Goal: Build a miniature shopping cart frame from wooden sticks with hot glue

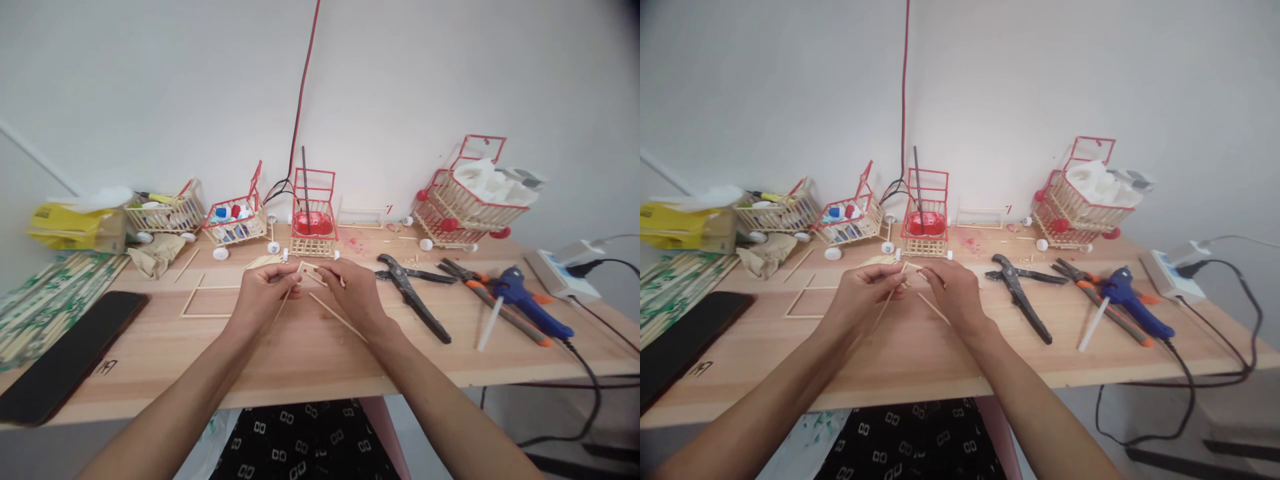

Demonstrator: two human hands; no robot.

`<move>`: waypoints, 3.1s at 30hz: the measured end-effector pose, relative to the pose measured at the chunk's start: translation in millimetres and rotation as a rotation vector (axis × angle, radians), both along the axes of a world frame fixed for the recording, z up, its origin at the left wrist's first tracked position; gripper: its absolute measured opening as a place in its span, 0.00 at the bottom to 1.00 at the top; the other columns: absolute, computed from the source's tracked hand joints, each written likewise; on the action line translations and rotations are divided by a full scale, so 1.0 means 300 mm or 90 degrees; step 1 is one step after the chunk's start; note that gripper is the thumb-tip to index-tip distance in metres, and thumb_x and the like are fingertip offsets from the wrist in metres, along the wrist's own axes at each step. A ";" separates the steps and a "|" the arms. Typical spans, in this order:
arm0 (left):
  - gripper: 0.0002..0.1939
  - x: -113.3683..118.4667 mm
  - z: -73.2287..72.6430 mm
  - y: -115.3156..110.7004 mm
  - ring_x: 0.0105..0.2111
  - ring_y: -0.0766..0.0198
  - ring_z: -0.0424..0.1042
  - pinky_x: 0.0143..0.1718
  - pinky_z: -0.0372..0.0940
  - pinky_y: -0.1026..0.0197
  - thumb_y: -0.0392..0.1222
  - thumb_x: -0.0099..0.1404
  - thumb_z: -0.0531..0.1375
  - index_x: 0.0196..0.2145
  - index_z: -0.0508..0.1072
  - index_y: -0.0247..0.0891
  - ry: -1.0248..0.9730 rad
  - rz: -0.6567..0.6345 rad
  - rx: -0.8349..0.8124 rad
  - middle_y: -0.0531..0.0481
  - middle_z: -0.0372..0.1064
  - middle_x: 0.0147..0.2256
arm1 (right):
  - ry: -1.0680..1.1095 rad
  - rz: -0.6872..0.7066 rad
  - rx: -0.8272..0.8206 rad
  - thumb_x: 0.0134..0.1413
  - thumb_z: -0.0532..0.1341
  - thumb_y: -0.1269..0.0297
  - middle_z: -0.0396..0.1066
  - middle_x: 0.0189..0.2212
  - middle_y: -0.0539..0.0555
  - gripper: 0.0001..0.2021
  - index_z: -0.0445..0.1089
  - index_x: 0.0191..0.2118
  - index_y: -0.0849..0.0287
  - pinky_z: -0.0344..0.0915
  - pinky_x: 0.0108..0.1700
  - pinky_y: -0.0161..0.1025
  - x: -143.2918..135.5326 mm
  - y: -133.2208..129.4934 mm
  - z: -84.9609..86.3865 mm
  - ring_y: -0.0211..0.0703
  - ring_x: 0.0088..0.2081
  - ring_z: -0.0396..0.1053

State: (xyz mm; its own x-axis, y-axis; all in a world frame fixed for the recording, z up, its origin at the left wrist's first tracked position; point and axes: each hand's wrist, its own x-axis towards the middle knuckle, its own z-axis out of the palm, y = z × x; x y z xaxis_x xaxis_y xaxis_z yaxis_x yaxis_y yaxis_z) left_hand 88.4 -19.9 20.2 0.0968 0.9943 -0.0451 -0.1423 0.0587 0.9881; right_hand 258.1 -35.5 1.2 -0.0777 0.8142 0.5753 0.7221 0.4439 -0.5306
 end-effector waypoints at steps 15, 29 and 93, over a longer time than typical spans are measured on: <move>0.13 0.002 0.002 0.001 0.19 0.69 0.70 0.25 0.69 0.64 0.39 0.44 0.70 0.30 0.80 0.33 -0.001 0.007 -0.006 0.52 0.73 0.23 | -0.007 -0.004 -0.005 0.61 0.57 0.67 0.77 0.35 0.52 0.09 0.75 0.37 0.57 0.63 0.40 0.36 0.002 -0.001 0.001 0.43 0.39 0.72; 0.13 -0.001 0.001 -0.002 0.20 0.69 0.70 0.26 0.70 0.63 0.39 0.45 0.70 0.32 0.80 0.34 0.005 0.001 -0.002 0.52 0.73 0.23 | -0.001 -0.002 -0.017 0.61 0.56 0.66 0.77 0.35 0.52 0.10 0.75 0.37 0.56 0.63 0.39 0.36 0.002 -0.004 0.005 0.42 0.38 0.72; 0.15 -0.007 -0.010 0.007 0.20 0.68 0.70 0.27 0.71 0.61 0.41 0.44 0.71 0.32 0.80 0.34 -0.001 -0.005 -0.019 0.51 0.73 0.23 | 0.002 0.010 0.000 0.61 0.56 0.67 0.77 0.35 0.53 0.10 0.75 0.39 0.57 0.64 0.40 0.35 0.004 -0.003 -0.003 0.41 0.38 0.73</move>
State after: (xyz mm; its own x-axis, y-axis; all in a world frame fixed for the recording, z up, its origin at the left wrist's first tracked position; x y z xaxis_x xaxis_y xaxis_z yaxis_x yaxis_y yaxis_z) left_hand 86.3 -17.8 17.1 0.1050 0.9916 -0.0751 -0.1437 0.0899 0.9855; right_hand 259.4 -36.3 0.4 -0.0892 0.8130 0.5754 0.7134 0.4553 -0.5327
